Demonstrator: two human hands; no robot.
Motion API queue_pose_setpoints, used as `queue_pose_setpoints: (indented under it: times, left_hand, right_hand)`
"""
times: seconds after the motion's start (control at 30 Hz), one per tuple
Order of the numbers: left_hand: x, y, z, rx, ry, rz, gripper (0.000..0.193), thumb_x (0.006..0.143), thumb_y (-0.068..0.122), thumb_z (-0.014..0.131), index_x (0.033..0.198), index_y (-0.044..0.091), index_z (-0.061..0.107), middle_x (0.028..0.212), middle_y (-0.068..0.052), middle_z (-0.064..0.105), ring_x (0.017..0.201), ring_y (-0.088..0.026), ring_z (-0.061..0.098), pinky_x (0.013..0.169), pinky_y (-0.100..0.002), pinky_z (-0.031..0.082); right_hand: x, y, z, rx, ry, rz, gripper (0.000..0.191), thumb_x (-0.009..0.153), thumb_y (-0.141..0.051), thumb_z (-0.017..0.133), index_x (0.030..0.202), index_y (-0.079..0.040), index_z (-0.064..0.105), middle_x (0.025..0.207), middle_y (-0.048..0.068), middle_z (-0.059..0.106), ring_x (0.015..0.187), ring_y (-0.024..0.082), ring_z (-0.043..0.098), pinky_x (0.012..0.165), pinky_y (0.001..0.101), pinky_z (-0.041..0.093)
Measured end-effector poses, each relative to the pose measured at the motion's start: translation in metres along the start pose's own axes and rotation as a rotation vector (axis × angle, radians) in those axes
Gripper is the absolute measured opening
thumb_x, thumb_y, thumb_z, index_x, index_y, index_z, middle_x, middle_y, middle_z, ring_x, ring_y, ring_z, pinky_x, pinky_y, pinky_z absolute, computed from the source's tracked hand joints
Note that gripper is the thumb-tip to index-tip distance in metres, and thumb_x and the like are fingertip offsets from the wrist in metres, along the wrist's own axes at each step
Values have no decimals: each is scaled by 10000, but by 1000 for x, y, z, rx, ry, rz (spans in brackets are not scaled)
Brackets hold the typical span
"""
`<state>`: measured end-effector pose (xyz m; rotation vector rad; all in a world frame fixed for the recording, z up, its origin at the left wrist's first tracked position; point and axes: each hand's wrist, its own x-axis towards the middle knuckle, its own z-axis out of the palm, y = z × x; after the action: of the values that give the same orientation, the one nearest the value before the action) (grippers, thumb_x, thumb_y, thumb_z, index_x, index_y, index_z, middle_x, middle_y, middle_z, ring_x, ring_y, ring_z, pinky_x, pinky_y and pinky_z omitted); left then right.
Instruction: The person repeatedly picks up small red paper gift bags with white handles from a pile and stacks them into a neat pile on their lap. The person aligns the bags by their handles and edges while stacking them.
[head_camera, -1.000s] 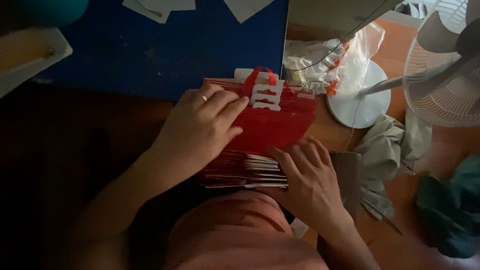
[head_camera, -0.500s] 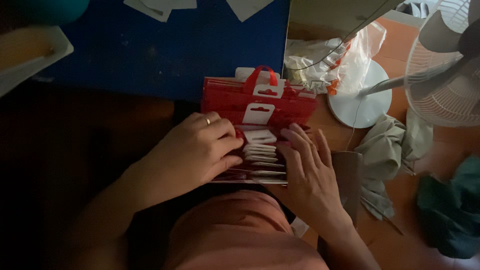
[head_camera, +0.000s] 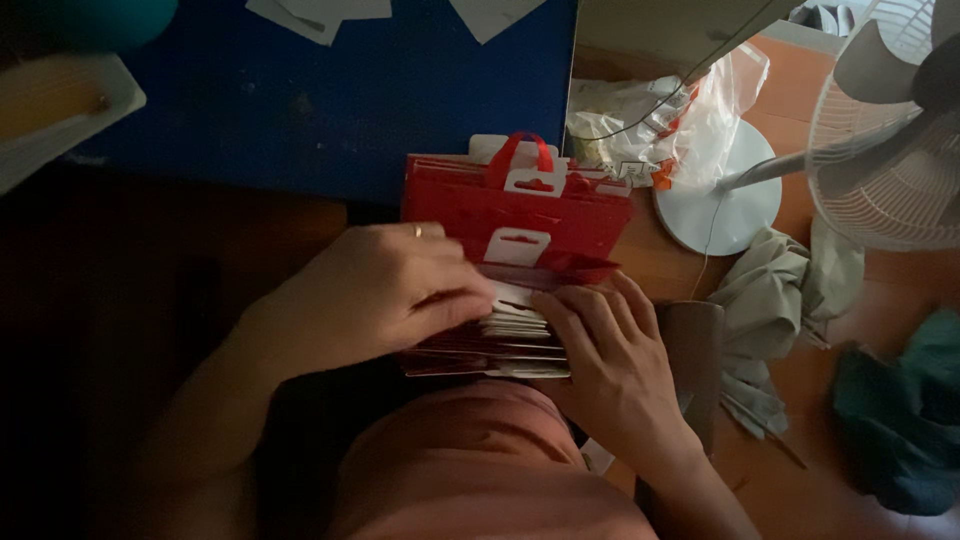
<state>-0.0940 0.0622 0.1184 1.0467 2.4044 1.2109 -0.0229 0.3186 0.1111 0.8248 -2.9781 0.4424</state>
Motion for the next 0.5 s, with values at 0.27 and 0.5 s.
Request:
queue_pose_setpoints:
  times: [0.27,0.5]
  left_hand:
    - [36,-9,30,30,-22,84,243,975,190,640,1157,59,733,1053,-120,767,884,-250,757,798,-377,602]
    - [52,-19,60,493,-85,95,464,870,134,620,1321,24,633,1156,-148,699,1144,-303,632,939,-455,509]
  right_hand:
    - [-8,2,4,5,57,-148,463,806,-268,792,1211,-76,677,1131,99,695,1066,281,675,1108,523,451]
    - [-22,-1,4,31,78,-189,401,849,-289,790,1178,-80,693,1080,75,719,1007,242,698,1037,516,486]
